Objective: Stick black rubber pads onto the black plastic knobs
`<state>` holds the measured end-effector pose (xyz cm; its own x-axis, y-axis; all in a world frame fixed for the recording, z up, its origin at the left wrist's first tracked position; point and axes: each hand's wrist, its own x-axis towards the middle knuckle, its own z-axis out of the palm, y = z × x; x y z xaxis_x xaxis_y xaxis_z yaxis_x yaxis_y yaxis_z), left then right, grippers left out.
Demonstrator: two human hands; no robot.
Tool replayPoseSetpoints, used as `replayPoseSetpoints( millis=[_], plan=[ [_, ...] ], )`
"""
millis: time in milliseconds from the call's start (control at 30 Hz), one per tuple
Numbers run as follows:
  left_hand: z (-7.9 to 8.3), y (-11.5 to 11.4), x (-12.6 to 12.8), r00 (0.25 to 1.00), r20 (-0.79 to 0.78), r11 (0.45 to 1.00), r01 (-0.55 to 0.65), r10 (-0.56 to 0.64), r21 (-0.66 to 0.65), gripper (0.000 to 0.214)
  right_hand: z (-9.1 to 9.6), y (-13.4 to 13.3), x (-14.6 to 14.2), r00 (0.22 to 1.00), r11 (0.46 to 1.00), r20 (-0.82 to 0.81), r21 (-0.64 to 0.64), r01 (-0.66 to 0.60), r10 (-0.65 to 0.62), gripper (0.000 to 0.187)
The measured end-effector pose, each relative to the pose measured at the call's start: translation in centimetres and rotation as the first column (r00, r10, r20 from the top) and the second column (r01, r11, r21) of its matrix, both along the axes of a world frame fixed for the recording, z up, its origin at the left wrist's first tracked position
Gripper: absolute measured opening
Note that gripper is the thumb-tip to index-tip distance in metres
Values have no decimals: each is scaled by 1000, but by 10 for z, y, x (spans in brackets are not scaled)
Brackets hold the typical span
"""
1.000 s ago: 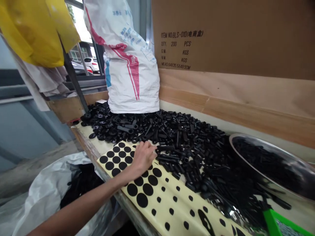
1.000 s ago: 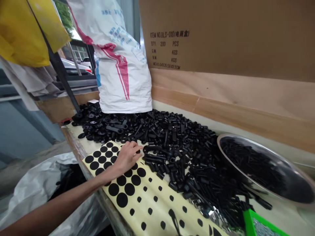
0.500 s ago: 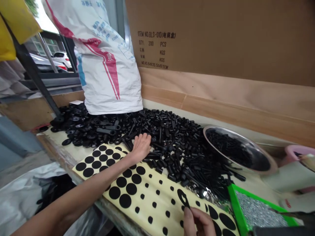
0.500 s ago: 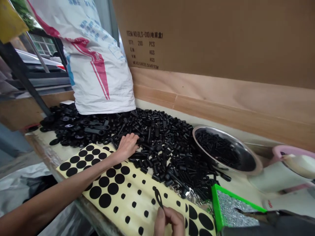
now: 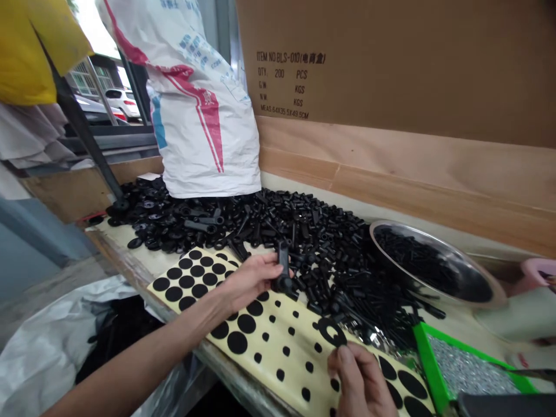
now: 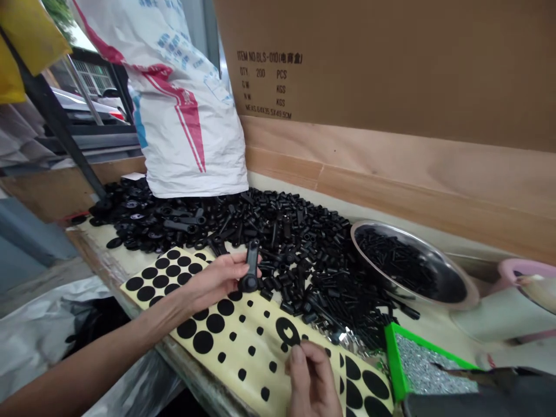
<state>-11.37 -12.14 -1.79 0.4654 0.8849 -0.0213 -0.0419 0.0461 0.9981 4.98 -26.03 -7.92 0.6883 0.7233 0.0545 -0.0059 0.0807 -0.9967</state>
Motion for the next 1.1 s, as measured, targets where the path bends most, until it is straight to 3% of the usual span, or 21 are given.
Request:
replayPoseSetpoints(
  millis=[100, 200, 267, 467, 667, 867, 1100],
  plan=[
    [-10, -35, 8, 947, 321, 946, 104, 0, -306, 29, 12, 3, -14, 995, 988, -20, 118, -99, 102, 28],
    [-17, -54, 17, 919, 384, 898, 90, 91, -430, 26, 19, 5, -31, 987, 971, 141, 209, -111, 82, 42],
    [-17, -60, 20, 933, 341, 911, 36, 117, -411, 25, 20, 7, -37, 982, 969, 160, 206, -136, 103, 48],
    [-11, -63, 16, 975, 219, 976, 22, 26, -217, 22, 18, 10, -30, 955, 968, -158, 57, -243, 249, 50],
    [-19, -61, 13, 991, 118, 957, -27, 63, -289, 26, 17, 7, -12, 955, 978, -217, -6, -206, 200, 28],
    [-18, -60, 17, 992, 103, 948, -42, 78, -315, 28, 21, 1, -12, 892, 920, -298, -94, -381, 339, 32],
    [-22, -60, 21, 991, 102, 948, -54, 90, -314, 27, 11, 2, -17, 889, 907, -302, -137, -397, 344, 34]
  ],
)
